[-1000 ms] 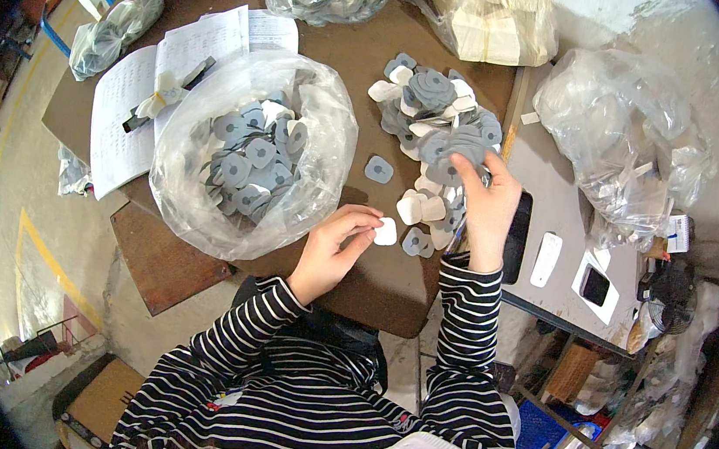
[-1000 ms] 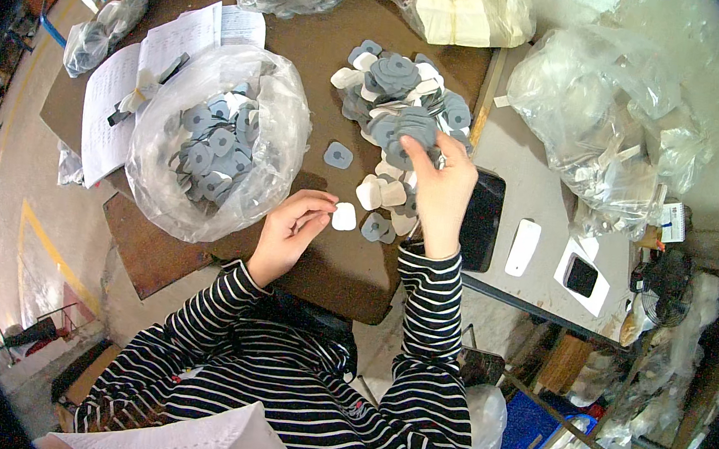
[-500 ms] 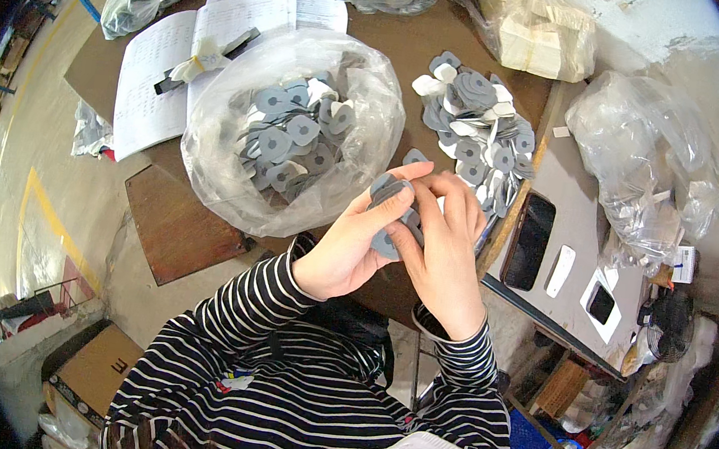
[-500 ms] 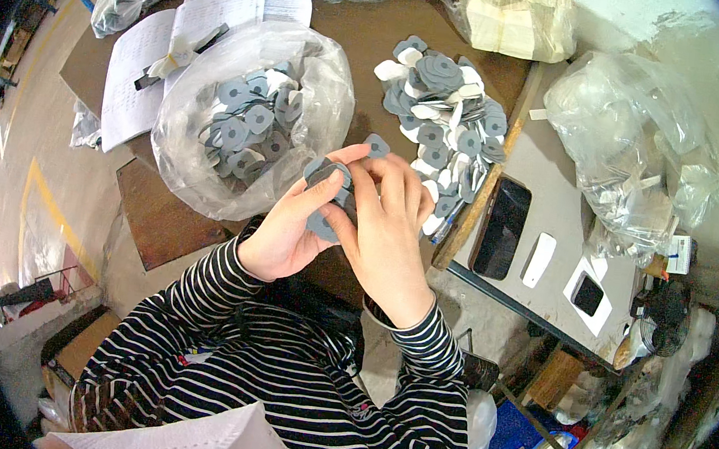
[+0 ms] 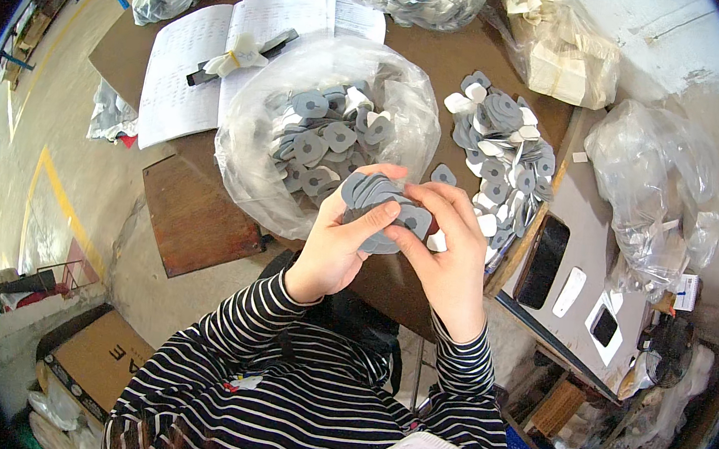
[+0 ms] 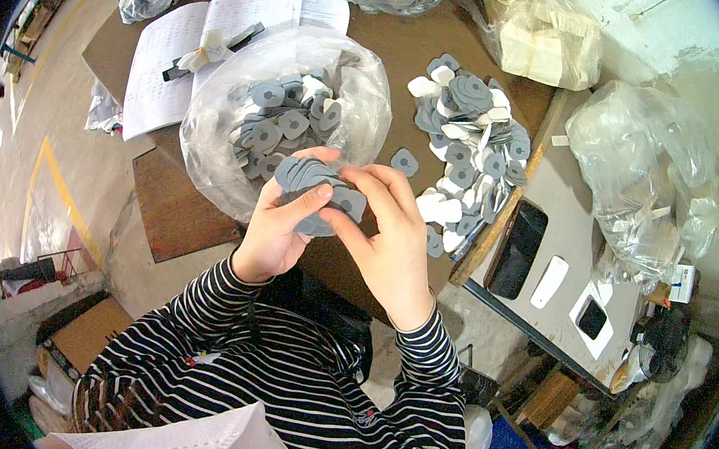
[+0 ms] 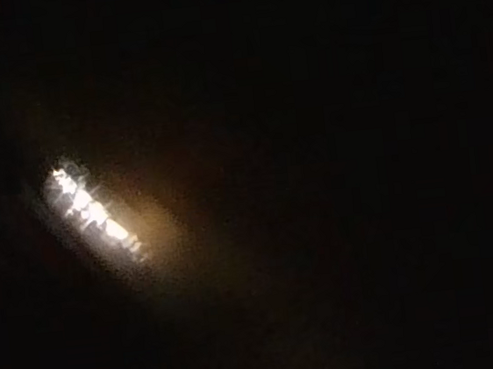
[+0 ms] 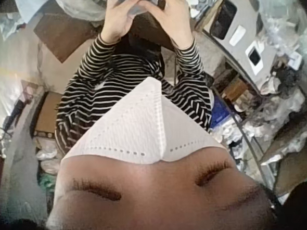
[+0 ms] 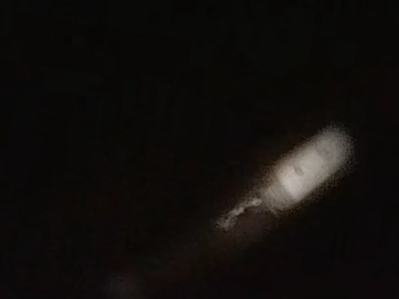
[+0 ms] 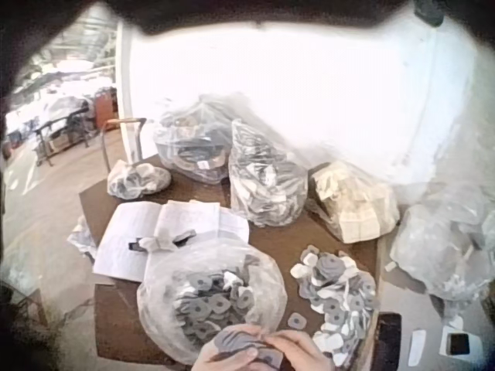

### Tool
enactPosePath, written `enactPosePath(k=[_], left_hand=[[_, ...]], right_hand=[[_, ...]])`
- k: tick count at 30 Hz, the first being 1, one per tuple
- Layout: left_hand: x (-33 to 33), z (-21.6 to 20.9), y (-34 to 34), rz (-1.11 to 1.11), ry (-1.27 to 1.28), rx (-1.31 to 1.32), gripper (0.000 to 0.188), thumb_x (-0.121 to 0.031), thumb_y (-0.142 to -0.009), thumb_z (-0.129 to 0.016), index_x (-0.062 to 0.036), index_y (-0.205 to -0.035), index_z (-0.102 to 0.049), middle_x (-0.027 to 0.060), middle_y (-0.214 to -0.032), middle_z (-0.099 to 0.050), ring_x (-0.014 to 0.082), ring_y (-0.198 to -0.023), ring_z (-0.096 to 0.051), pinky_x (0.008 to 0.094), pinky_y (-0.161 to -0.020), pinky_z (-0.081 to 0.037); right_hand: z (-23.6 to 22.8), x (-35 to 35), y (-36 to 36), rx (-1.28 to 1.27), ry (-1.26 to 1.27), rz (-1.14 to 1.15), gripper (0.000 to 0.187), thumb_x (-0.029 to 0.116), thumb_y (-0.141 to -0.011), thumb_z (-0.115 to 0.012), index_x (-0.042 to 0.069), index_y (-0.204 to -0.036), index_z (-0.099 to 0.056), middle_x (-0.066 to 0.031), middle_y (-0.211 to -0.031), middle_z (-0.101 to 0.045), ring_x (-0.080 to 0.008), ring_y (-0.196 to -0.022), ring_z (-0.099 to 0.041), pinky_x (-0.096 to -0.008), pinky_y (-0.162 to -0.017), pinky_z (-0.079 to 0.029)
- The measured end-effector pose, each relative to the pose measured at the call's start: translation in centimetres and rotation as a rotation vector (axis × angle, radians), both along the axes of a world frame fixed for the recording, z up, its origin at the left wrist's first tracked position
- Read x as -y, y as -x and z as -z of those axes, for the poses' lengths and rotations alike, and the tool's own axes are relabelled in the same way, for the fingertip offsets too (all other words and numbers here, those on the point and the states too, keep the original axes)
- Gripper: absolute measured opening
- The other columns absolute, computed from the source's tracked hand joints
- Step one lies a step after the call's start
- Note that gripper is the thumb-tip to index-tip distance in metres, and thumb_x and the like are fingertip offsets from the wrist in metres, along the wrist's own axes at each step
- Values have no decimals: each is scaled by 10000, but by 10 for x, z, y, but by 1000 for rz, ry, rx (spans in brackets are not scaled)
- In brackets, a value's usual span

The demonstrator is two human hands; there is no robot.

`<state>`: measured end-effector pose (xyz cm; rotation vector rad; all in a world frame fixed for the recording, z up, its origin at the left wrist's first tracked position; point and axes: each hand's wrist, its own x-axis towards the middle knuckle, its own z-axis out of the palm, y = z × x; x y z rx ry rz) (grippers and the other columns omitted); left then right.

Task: The person sorts small gray and white plastic parts by hand, picking them from a clear bag and placing them into separate piles on a table. The person repeatedly picks, inspects, and places the parts without using any tools.

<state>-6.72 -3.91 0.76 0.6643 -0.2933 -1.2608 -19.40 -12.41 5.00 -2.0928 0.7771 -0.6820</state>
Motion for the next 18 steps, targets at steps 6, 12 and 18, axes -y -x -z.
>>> enactPosePath(k=[6, 12, 18], left_hand=[[-13, -3, -13, -70, -26, 19, 369, -38, -942, -623, -73, -1289, -504, 92, -1119, -646, 178, -1035, -641, 319, -879, -534], [-22, -2, -31, -369, -10, 230, 379, 18, -903, -644, -61, -1237, -485, 228, -1140, -671, 251, -1020, -670, 353, -893, -537], [-35, 1, -49, -553, -7, 344, 380, 32, -907, -620, -68, -1239, -466, 235, -1147, -665, 256, -990, -680, 352, -870, -551]], right_hand=[[7, 5, -13, 97, -153, 10, 235, 22, -792, -772, -3, -1002, -668, -62, -1006, -623, -136, -870, -610, -237, -708, -466], [4, 7, -39, 264, -531, -170, 170, -60, -787, -748, -2, -921, -660, -45, -970, -611, -106, -836, -594, -211, -723, -465], [2, -6, -76, 160, -487, -131, 173, -70, -778, -763, -1, -909, -673, -23, -943, -666, -88, -832, -610, -221, -720, -478]])
